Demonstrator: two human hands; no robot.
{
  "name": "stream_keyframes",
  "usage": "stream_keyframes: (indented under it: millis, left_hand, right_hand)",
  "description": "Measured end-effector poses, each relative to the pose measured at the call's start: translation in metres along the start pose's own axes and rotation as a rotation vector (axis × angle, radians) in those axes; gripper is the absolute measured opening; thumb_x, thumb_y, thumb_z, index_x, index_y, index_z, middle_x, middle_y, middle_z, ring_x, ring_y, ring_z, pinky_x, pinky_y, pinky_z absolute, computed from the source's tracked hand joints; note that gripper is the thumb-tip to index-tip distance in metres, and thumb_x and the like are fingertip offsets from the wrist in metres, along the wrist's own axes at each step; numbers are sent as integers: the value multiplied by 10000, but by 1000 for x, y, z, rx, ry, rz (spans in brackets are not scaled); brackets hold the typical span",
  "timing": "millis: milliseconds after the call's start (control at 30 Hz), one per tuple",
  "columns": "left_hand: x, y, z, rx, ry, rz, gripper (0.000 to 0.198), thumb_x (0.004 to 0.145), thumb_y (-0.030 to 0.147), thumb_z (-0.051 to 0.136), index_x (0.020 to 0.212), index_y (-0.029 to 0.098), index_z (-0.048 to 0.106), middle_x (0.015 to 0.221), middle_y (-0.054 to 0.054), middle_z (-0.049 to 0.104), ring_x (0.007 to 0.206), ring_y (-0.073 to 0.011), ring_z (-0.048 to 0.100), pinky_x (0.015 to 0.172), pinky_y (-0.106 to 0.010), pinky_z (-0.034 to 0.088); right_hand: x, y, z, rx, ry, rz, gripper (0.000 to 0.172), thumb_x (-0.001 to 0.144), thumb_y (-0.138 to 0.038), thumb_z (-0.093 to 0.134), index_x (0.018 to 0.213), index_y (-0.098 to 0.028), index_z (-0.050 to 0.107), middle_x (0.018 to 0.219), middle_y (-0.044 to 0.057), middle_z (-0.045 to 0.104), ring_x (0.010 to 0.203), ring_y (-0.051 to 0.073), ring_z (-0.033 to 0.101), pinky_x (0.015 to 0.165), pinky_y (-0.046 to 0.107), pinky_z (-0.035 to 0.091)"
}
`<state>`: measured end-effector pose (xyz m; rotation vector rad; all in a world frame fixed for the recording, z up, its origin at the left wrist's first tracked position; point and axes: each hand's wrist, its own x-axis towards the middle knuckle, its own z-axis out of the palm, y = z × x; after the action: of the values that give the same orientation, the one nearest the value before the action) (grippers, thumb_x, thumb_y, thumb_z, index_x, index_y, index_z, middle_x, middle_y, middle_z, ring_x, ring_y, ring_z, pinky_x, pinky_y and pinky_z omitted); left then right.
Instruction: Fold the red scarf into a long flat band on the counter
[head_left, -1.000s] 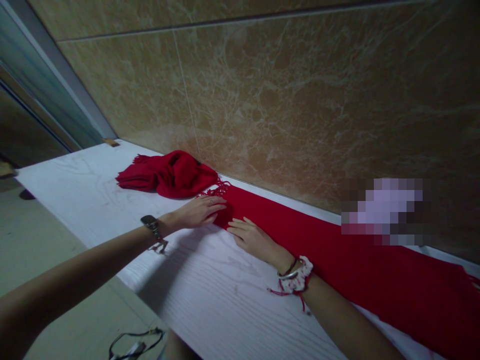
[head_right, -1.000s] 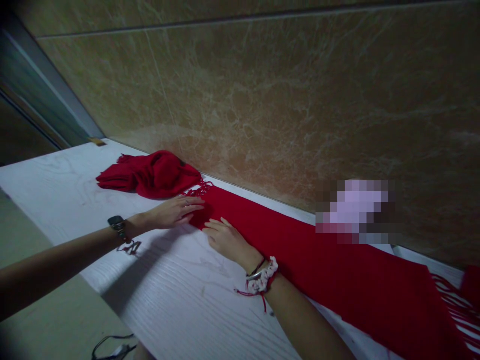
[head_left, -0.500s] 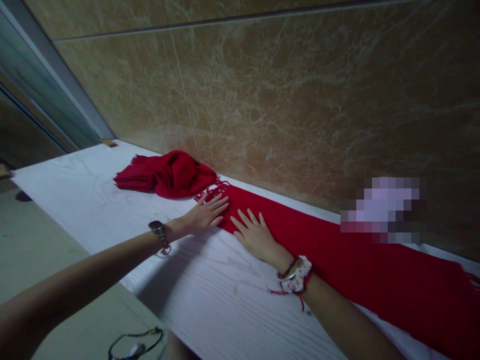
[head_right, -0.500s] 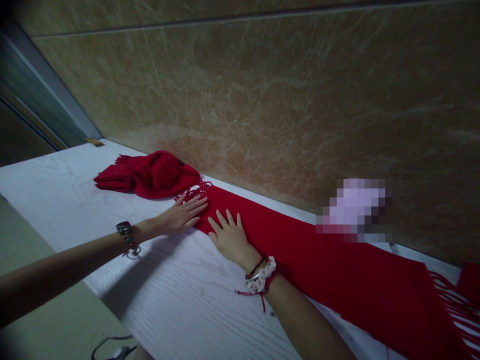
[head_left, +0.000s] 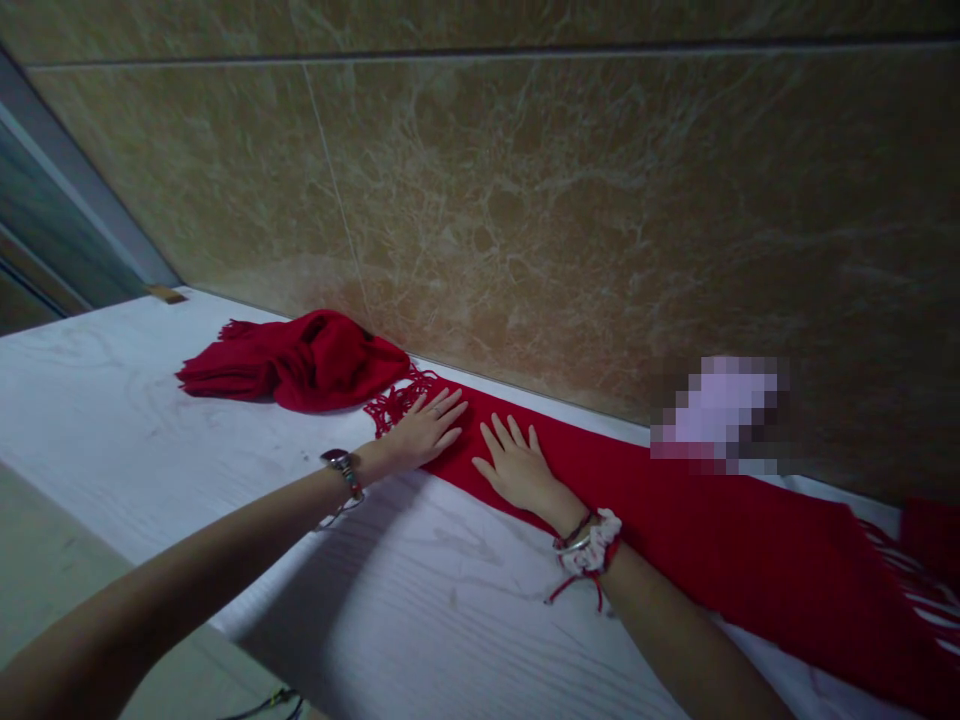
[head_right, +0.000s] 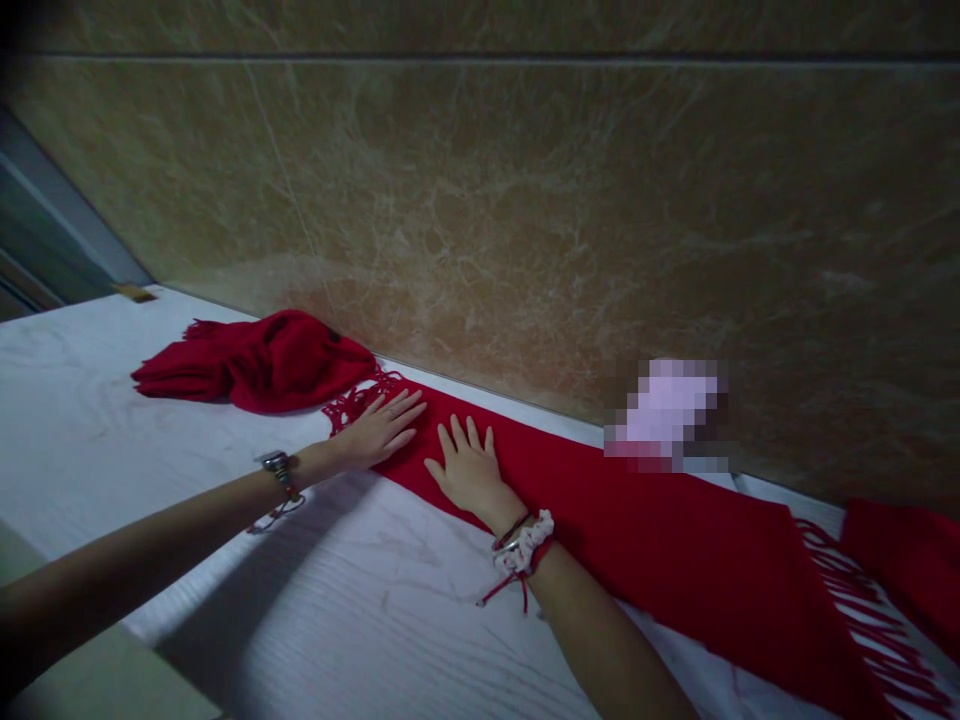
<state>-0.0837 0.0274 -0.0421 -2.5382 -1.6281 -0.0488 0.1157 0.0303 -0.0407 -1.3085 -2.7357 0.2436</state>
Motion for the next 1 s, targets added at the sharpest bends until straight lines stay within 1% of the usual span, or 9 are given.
stream_keyframes:
  millis: [67, 133, 267, 367, 500, 633, 767, 900, 1000]
  left_hand:
    - [9, 3, 1, -23, -67, 33, 465, 939, 350, 269, 1367, 173, 314, 1418, -124, 302, 1305, -262, 259, 1004, -453, 285]
    - [12, -1, 4, -17, -96, 4, 469, 935, 364, 279, 1369, 187, 312, 1420, -116, 301, 1307, -259, 254, 1006, -437, 287]
    - [7, -18, 7, 78, -65, -149, 472, 923, 351, 303, 1345, 146, 359, 1394, -141, 345, 1299, -258, 277, 1027, -438, 247]
    - [11, -17, 2, 147, -45, -221, 474, 913, 323, 323, 1316, 87, 398, 1390, -181, 334, 1290, -300, 282, 1022, -474, 236]
    - [31, 0, -2, 90, -12, -128, 455, 917, 277, 297, 1335, 115, 373, 1418, -140, 300, 1306, -264, 257, 1039, -429, 225]
    - [46, 5, 8, -7, -46, -111, 448, 918, 292, 288, 1345, 180, 362, 1414, -84, 328, 1298, -230, 284, 1032, -404, 245]
    - [47, 1, 16, -28, -27, -138, 452, 913, 309, 292, 1349, 208, 358, 1420, -59, 317, 1303, -226, 272, 1039, -399, 233]
    - [45, 1, 12, -41, -50, -132, 466, 916, 321, 269, 1359, 197, 343, 1424, -67, 305, 1304, -236, 270, 1027, -424, 252]
    - [45, 1, 10, -28, -64, -123, 471, 919, 320, 249, 1365, 191, 329, 1429, -69, 291, 1302, -237, 275, 1024, -429, 256]
  right_hand:
    - [-1, -2, 1, -7, 6, 3, 582, 892, -452, 310, 1366, -114, 309, 1442, 154, 245, 1329, 305, 176, 1042, 557, 143]
    - [-1, -3, 0, -13, 11, 2, 583, 892, -453, 305, 1365, -112, 310, 1443, 148, 244, 1330, 303, 173, 1045, 550, 143]
    - [-2, -3, -1, -15, 20, 7, 583, 891, -453, 303, 1367, -116, 311, 1450, 135, 231, 1332, 303, 167, 1050, 540, 134]
    - [-1, -3, -1, -4, 11, 13, 582, 889, -457, 298, 1369, -128, 309, 1451, 125, 233, 1332, 299, 170, 1052, 537, 128]
    - [-1, -3, -1, 15, 16, 15, 601, 885, -463, 297, 1366, -104, 312, 1444, 138, 249, 1331, 293, 176, 1059, 522, 117]
    - [-1, 3, -4, 40, 30, 77, 637, 883, -480, 288, 1371, -70, 286, 1443, 160, 241, 1337, 283, 157, 1066, 507, 111]
    - [2, 14, -9, 43, -22, 205, 630, 885, -483, 280, 1381, -95, 272, 1459, 155, 195, 1338, 311, 128, 1053, 536, 106]
    - [0, 24, -13, 30, -66, 285, 661, 878, -509, 284, 1394, -98, 239, 1468, 159, 159, 1338, 320, 112, 1059, 517, 109]
    - [-13, 37, -15, 4, -72, 367, 675, 877, -510, 284, 1394, -79, 228, 1467, 168, 152, 1341, 307, 107, 1065, 499, 115]
